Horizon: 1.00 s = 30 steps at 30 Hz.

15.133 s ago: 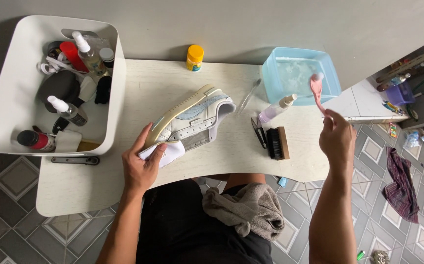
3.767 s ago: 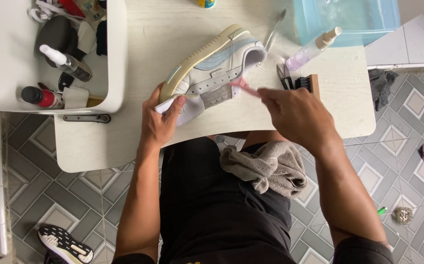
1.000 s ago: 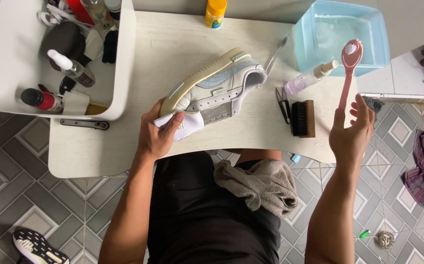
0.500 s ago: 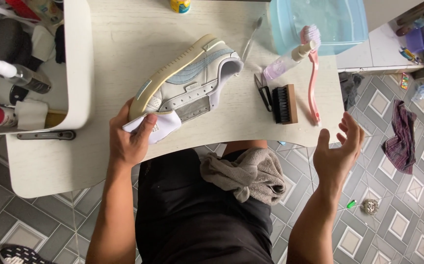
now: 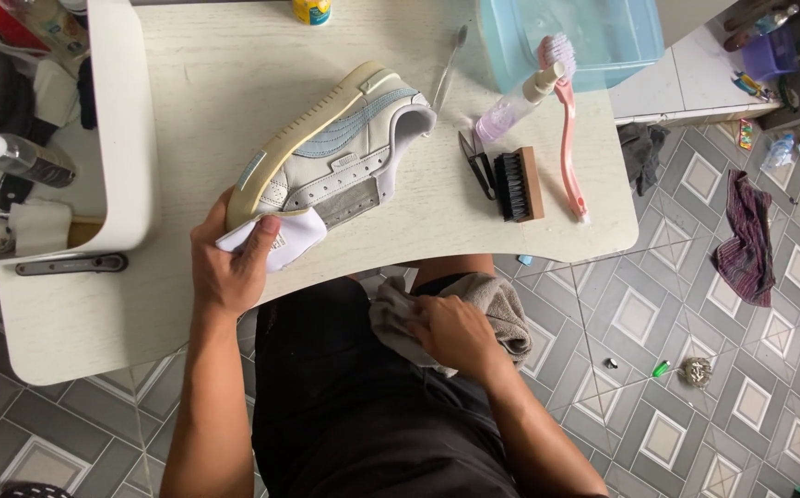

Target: The person cleans a white sneaker on a table using a small brush, a cloth, and a pink long-handled brush. They scrub the shoe's upper and wipe it with a cloth, repeating the process across the surface.

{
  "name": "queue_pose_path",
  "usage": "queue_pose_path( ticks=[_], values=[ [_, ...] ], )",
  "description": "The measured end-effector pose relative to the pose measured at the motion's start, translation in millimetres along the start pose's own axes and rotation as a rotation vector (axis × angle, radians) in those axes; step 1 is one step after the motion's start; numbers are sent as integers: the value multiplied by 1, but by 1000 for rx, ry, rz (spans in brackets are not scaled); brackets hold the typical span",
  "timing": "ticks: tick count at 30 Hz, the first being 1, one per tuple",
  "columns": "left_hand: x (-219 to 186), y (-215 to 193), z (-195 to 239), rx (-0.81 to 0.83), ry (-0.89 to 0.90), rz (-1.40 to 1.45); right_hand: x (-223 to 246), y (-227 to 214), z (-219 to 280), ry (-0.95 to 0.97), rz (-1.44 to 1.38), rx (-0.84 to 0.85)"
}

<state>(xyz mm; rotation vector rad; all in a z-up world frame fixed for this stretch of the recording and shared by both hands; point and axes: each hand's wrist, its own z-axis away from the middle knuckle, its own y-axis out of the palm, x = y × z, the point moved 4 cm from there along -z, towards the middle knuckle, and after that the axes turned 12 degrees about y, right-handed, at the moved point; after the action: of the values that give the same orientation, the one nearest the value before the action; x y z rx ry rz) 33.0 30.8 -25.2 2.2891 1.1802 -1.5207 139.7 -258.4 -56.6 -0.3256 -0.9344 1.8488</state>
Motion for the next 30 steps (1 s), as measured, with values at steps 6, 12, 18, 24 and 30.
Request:
queue_pose_path(
  ticks=[6, 12, 18, 24, 30],
  values=[
    [6, 0, 4, -10, 15, 5, 27, -57, 46, -436, -425, 167],
    [-15, 2, -3, -31, 37, 40, 0, -78, 39, -551, -1226, -161],
    [-22, -1, -5, -7, 32, 27, 19, -76, -34, -621, -1184, -722],
    [-32, -4, -11, 52, 37, 4, 115, -84, -23, -561, -55, -466],
    [-31, -3, -13, 60, 16, -19, 117, -84, -41, -589, 71, -683]
  ],
)
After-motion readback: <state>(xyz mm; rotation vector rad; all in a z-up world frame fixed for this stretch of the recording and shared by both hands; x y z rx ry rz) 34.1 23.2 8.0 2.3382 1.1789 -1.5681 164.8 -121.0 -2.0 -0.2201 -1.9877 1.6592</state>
